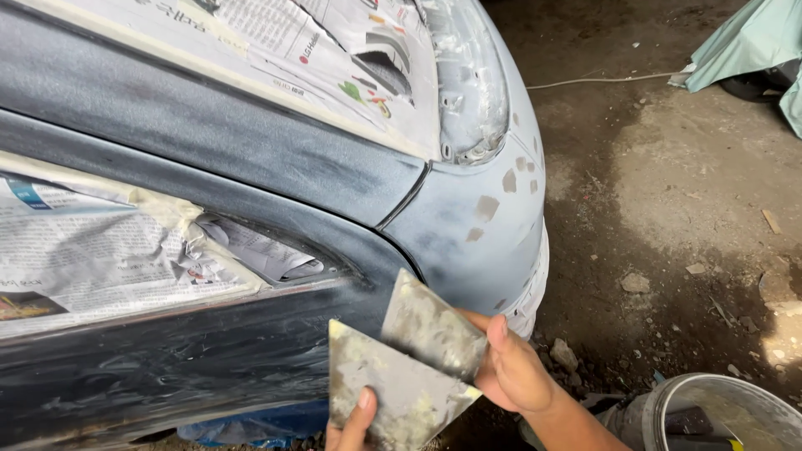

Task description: The person uses a putty knife to apply and smooth body filler onto the front fender and side door of a car. They work on filling small dents and imperfections, spreading the compound evenly across the surface.

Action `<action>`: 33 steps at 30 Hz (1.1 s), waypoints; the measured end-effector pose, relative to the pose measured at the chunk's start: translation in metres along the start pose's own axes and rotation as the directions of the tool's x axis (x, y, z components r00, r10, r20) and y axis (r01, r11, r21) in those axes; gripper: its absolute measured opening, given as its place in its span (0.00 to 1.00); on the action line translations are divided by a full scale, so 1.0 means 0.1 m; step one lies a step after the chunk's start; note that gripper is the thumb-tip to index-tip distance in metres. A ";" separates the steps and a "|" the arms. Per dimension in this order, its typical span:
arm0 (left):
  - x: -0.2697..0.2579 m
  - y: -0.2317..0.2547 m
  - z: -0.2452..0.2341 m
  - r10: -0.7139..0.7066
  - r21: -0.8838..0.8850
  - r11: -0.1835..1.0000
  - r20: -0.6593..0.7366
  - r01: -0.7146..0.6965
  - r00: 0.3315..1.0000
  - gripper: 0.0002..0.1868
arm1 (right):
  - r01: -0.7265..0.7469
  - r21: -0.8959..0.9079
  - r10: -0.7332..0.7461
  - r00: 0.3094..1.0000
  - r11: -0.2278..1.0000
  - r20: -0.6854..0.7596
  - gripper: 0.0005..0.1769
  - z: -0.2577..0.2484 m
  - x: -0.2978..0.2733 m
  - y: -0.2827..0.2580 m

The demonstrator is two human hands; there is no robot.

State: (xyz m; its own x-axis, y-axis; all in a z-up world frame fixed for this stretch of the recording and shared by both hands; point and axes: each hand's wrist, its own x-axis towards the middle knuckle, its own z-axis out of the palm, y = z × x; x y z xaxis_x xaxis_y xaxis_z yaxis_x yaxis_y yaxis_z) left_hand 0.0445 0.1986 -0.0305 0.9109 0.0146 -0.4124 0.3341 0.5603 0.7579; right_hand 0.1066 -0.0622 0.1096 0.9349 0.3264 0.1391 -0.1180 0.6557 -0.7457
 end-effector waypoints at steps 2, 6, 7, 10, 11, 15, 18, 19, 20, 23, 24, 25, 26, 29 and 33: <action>0.23 0.09 0.30 0.002 0.003 1.000 -0.002 -0.001 1.000 0.42 | -0.118 0.252 0.147 0.984 0.960 -0.097 0.45 0.08 -0.03 0.06; 0.00 0.28 0.64 0.177 0.046 0.981 0.180 -0.188 0.968 0.48 | -0.080 0.442 0.237 0.920 0.894 -0.313 0.29 0.03 -0.14 0.19; -0.15 0.45 0.85 0.235 -0.003 0.970 0.273 -0.244 0.933 0.49 | -0.039 0.387 0.197 0.904 0.921 -0.379 0.22 -0.06 -0.19 0.27; -0.22 0.64 0.82 0.335 -0.075 0.942 0.165 -0.327 0.928 0.53 | 0.106 0.251 -0.030 0.957 0.962 -0.287 0.17 -0.32 -0.33 0.20; -0.23 0.73 0.80 0.337 -0.074 0.941 0.160 -0.329 0.928 0.53 | 0.101 0.254 -0.025 0.958 0.962 -0.284 0.17 -0.40 -0.44 0.17; -0.44 0.74 1.00 0.310 0.041 0.951 -0.067 -0.308 0.948 0.39 | -0.024 -0.631 -0.247 0.908 0.775 -0.338 0.19 -0.07 -0.68 -0.04; -0.41 0.54 1.12 0.569 -0.115 0.799 -0.170 -0.590 0.804 0.33 | 0.000 -0.871 -0.323 0.929 0.491 -0.182 0.19 0.32 -0.63 -0.15; -0.38 0.46 1.10 0.613 -0.118 0.765 -0.167 -0.633 0.772 0.30 | 0.011 -0.890 -0.342 0.925 0.456 -0.164 0.19 0.41 -0.62 -0.15; -0.40 0.42 1.09 0.612 -0.118 0.766 -0.170 -0.632 0.773 0.30 | 0.009 -0.890 -0.340 0.926 0.456 -0.164 0.19 0.42 -0.62 -0.15; -0.45 0.35 1.13 0.516 0.014 0.844 -0.290 -0.536 0.806 0.28 | -0.016 -0.935 -0.357 0.922 0.354 -0.150 0.20 0.45 -0.62 -0.18; -0.47 0.35 1.16 0.522 0.013 0.840 -0.295 -0.543 0.800 0.28 | 0.020 -0.966 -0.386 0.919 0.258 -0.084 0.20 0.47 -0.62 -0.20; -0.50 0.35 1.20 0.528 0.012 0.835 -0.300 -0.550 0.795 0.27 | 0.055 -0.986 -0.407 0.913 0.159 -0.015 0.20 0.49 -0.62 -0.21; -0.51 0.35 1.22 0.526 0.012 0.837 -0.300 -0.548 0.796 0.27 | 0.052 -0.986 -0.406 0.914 0.158 -0.017 0.20 0.52 -0.61 -0.23; -0.53 0.33 1.25 0.523 -0.021 0.830 -0.319 -0.558 0.790 0.28 | 0.133 -0.990 -0.439 0.893 0.045 0.100 0.20 0.58 -0.57 -0.28; -0.54 0.26 1.21 0.586 -0.004 0.799 -0.218 -0.601 0.780 0.24 | 0.164 -0.985 -0.391 0.905 -0.045 0.169 0.22 0.61 -0.55 -0.32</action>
